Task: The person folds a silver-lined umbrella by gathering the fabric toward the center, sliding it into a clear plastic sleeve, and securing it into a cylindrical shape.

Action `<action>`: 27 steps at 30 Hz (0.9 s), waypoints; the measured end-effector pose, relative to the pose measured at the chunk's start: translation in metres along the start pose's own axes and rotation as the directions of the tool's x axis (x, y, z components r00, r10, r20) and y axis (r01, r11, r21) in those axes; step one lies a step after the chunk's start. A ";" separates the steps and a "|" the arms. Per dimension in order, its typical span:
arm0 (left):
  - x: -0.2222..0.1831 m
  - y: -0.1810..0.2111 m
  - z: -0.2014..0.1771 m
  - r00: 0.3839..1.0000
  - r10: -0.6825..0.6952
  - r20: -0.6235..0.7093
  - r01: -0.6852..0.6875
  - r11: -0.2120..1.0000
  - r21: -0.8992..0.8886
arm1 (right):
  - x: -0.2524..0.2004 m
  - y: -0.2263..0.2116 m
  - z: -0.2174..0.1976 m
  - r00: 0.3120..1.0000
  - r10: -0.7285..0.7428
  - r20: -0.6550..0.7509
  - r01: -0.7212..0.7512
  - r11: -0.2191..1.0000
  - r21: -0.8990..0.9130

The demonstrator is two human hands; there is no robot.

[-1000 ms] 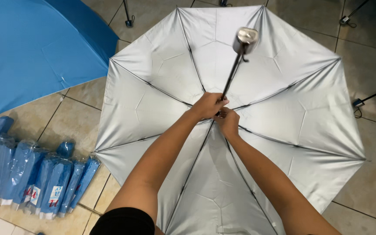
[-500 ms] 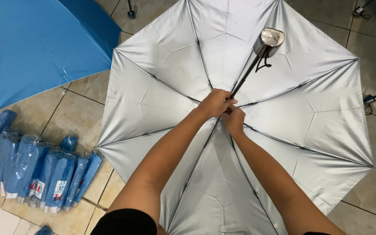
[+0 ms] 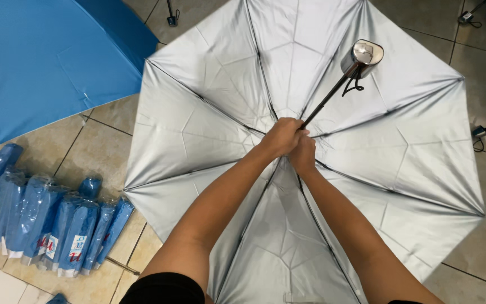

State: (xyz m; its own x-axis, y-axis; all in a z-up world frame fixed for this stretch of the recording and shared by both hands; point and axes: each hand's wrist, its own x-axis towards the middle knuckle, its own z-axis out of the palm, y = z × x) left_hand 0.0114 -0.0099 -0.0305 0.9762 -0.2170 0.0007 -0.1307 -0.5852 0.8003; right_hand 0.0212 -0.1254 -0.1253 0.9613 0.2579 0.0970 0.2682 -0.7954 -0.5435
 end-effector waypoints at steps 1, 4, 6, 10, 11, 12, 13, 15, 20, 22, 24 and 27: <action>0.000 0.000 0.000 0.999 0.018 -0.033 -0.016 0.999 0.035 | 0.001 -0.001 -0.003 1.000 -0.014 -0.005 0.014 1.000 0.011; 0.005 0.003 -0.009 0.996 0.037 -0.080 -0.031 0.997 0.070 | 0.013 -0.009 -0.013 0.999 -0.048 -0.012 0.049 0.998 0.041; 0.002 0.013 -0.023 0.994 0.048 -0.101 -0.040 0.996 0.079 | 0.022 -0.015 -0.020 0.997 -0.075 -0.029 0.077 0.995 0.063; -0.010 0.041 -0.056 0.975 0.172 -0.138 -0.166 0.985 0.050 | 0.030 -0.022 -0.035 0.986 -0.153 -0.059 0.159 0.980 0.117; -0.012 0.046 -0.062 0.944 0.289 -0.159 -0.282 0.957 0.067 | 0.030 -0.023 -0.038 0.982 -0.178 -0.065 0.186 0.973 0.135; -0.010 0.041 -0.059 0.944 0.287 -0.163 -0.280 0.958 0.064 | 0.029 -0.024 -0.042 0.982 -0.181 -0.061 0.188 0.973 0.133; -0.007 0.036 -0.057 0.938 0.311 -0.151 -0.301 0.950 0.084 | 0.029 -0.026 -0.046 0.976 -0.205 -0.071 0.214 0.965 0.152; -0.002 0.030 -0.054 0.932 0.335 -0.138 -0.322 0.941 0.104 | 0.027 -0.031 -0.057 0.970 -0.228 -0.081 0.239 0.956 0.170; -0.009 0.032 -0.062 0.935 0.315 -0.162 -0.313 0.949 0.038 | 0.015 -0.050 -0.074 0.966 -0.247 -0.071 0.256 0.950 0.180; -0.009 0.034 -0.065 0.937 0.302 -0.173 -0.302 0.953 0.030 | 0.017 -0.050 -0.070 0.950 -0.286 -0.129 0.305 0.938 0.168; -0.007 0.029 -0.062 0.940 0.288 -0.183 -0.289 0.957 0.020 | 0.019 -0.047 -0.069 0.928 -0.322 -0.184 0.351 0.924 0.153; -0.002 0.012 -0.053 0.940 0.275 -0.201 -0.282 0.959 -0.008 | 0.024 -0.044 -0.072 0.930 -0.299 -0.213 0.336 0.926 0.170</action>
State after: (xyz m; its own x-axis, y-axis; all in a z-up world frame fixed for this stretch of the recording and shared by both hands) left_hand 0.0170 0.0253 0.0111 0.9167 -0.2079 0.3413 -0.3996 -0.4937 0.7724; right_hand 0.0369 -0.1236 -0.0385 0.8276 0.3604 0.4304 0.5610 -0.5566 -0.6127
